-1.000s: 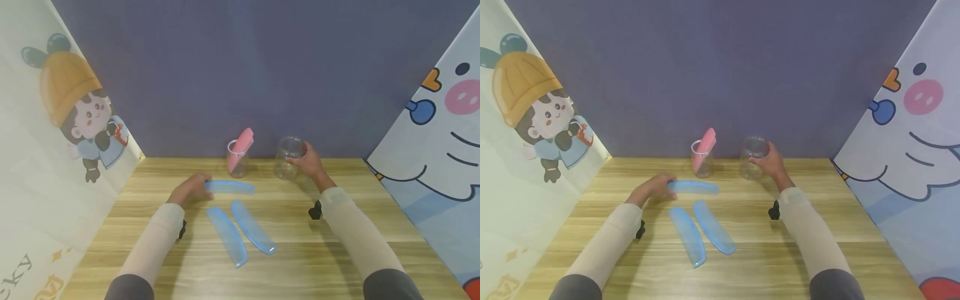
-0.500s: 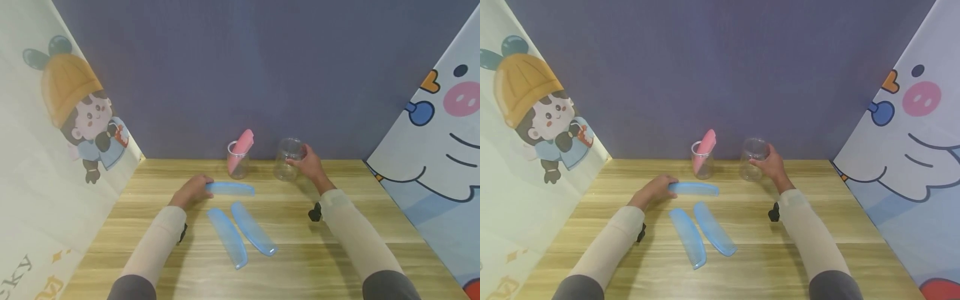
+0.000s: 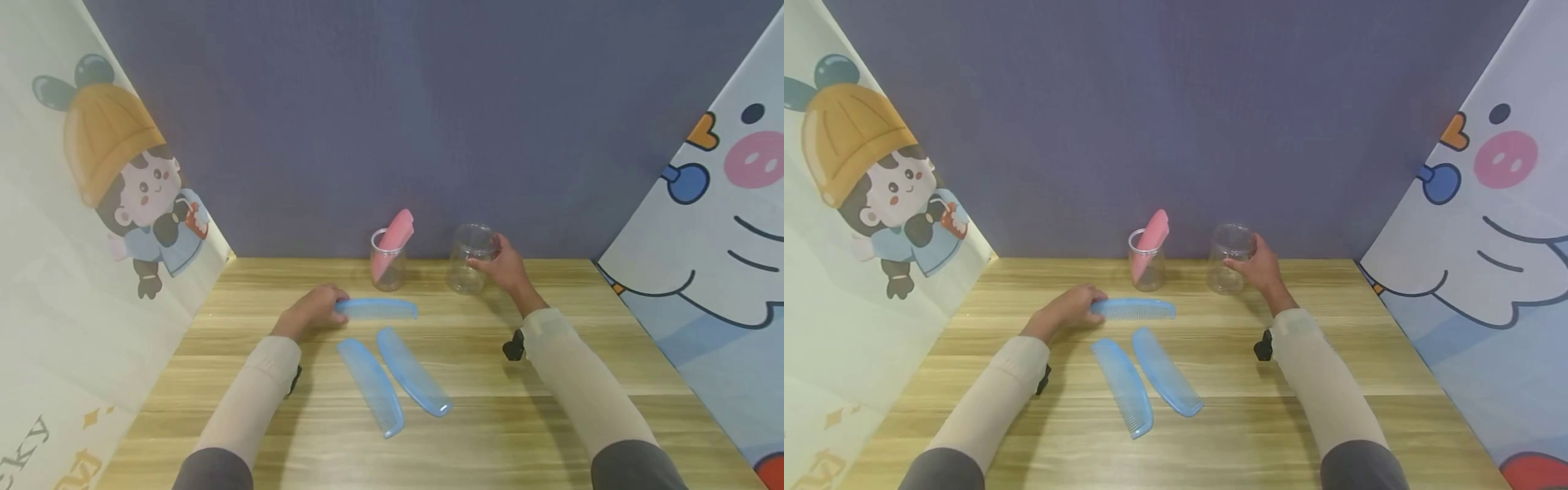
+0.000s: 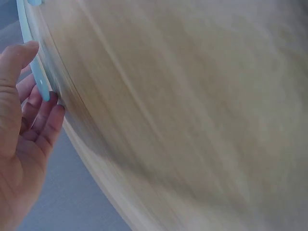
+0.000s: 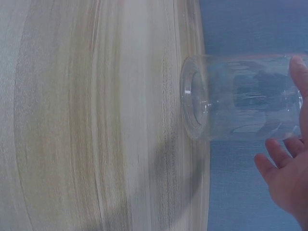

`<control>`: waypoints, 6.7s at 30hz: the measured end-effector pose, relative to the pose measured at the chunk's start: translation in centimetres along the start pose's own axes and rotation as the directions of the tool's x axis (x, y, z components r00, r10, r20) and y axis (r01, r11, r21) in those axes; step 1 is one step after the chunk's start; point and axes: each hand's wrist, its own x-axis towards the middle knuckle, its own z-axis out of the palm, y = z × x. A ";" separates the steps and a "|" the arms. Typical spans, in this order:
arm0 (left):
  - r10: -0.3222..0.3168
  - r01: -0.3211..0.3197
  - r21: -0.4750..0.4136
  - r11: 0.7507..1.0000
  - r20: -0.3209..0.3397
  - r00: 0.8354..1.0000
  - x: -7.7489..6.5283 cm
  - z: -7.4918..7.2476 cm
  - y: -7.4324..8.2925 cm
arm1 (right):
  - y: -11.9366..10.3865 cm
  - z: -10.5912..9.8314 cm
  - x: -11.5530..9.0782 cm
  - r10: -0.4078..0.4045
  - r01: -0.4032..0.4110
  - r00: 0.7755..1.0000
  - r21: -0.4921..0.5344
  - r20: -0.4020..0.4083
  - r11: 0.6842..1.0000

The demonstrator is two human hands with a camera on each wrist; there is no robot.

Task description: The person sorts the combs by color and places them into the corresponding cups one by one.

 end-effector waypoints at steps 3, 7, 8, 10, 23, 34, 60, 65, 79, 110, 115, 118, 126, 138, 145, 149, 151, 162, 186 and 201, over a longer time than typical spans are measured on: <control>0.008 -0.008 -0.001 1.000 -0.007 1.000 -0.1 0.0 0.0 | 0.1 0.0 0.1 0.000 0.000 1.000 0.001 0.004 1.000; -0.001 0.001 -0.026 1.000 -0.001 1.000 -0.1 -0.1 0.1 | 0.2 -0.1 0.0 -0.010 0.010 1.000 0.009 0.000 1.000; -0.001 0.001 -0.030 1.000 -0.001 1.000 -0.1 -0.1 0.1 | 0.2 -0.1 0.0 -0.013 0.013 1.000 0.009 -0.001 1.000; -0.011 0.011 -0.054 0.998 -0.007 1.000 -0.1 -0.1 0.1 | 0.2 -0.1 0.0 -0.018 0.018 1.000 0.010 0.004 1.000; -0.023 0.004 -0.176 0.984 -0.104 0.994 0.2 -0.4 0.7 | 0.2 -0.2 0.0 -0.024 0.024 1.000 -0.019 0.009 1.000; -0.009 -0.004 -0.178 0.984 -0.074 0.997 0.4 -0.1 0.5 | 0.3 -0.1 0.1 -0.022 0.023 1.000 -0.025 0.017 0.999; -0.044 -0.045 -0.360 0.932 -0.236 0.971 1.4 -1.3 1.2 | 0.3 -0.1 0.0 -0.009 0.011 0.999 -0.048 0.033 0.999; -0.029 -0.064 -0.333 0.941 -0.265 0.964 2.1 -2.4 2.2 | 0.3 -0.1 0.0 -0.014 0.015 1.000 -0.055 0.026 0.998; 0.026 -0.129 -0.266 0.955 -0.361 0.932 4.4 -5.5 5.8 | 0.4 0.0 -0.2 -0.008 0.009 1.000 -0.042 0.011 0.999; 0.030 -0.112 -0.191 0.975 -0.387 0.922 9.2 -8.6 13.2 | -0.2 -0.2 -0.6 0.015 -0.014 0.998 -0.011 0.066 1.000; -0.028 -0.094 -0.313 0.945 -0.366 0.930 10.1 -9.0 15.2 | -0.2 -0.2 -0.5 0.020 -0.018 0.998 -0.030 0.060 0.999; -0.046 -0.100 -0.359 0.928 -0.377 0.925 10.6 -9.1 16.1 | -0.3 -0.2 -0.4 0.013 -0.011 0.999 -0.039 0.051 0.999; 0.000 -0.133 -0.357 0.925 -0.349 0.937 10.8 -9.0 16.7 | -0.5 0.1 -0.4 0.000 0.002 0.999 -0.038 0.039 0.999; 0.150 -0.224 -0.273 0.935 -0.268 0.952 9.3 -7.4 15.3 | 0.0 -0.5 -0.6 0.003 -0.002 0.999 -0.022 0.047 1.000; 0.221 -0.263 -0.183 0.947 -0.221 0.950 8.4 -6.0 13.6 | 0.5 -0.6 -0.5 0.004 -0.002 0.999 -0.040 0.043 0.999; 0.208 -0.244 -0.192 0.951 -0.190 0.960 7.6 -5.1 12.4 | 0.5 -0.5 -0.4 0.000 0.002 0.999 -0.049 0.044 0.999; 0.213 -0.243 -0.191 0.951 -0.162 0.963 7.1 -4.5 11.9 | 0.5 -0.4 -0.3 0.003 -0.001 0.999 -0.053 0.042 0.999; 0.207 -0.195 -0.200 0.960 0.040 0.978 5.0 -1.5 8.8 | 0.5 -0.3 0.0 -0.003 0.004 0.999 -0.033 0.039 0.999; 0.259 -0.247 -0.078 0.966 0.223 0.940 2.8 1.9 7.6 | 0.9 -0.5 -0.1 -0.001 0.003 0.999 -0.051 0.049 0.999; 0.350 -0.374 0.066 0.925 0.231 0.908 2.7 3.0 7.9 | 0.8 -0.6 0.1 0.008 -0.006 0.999 -0.030 0.050 1.000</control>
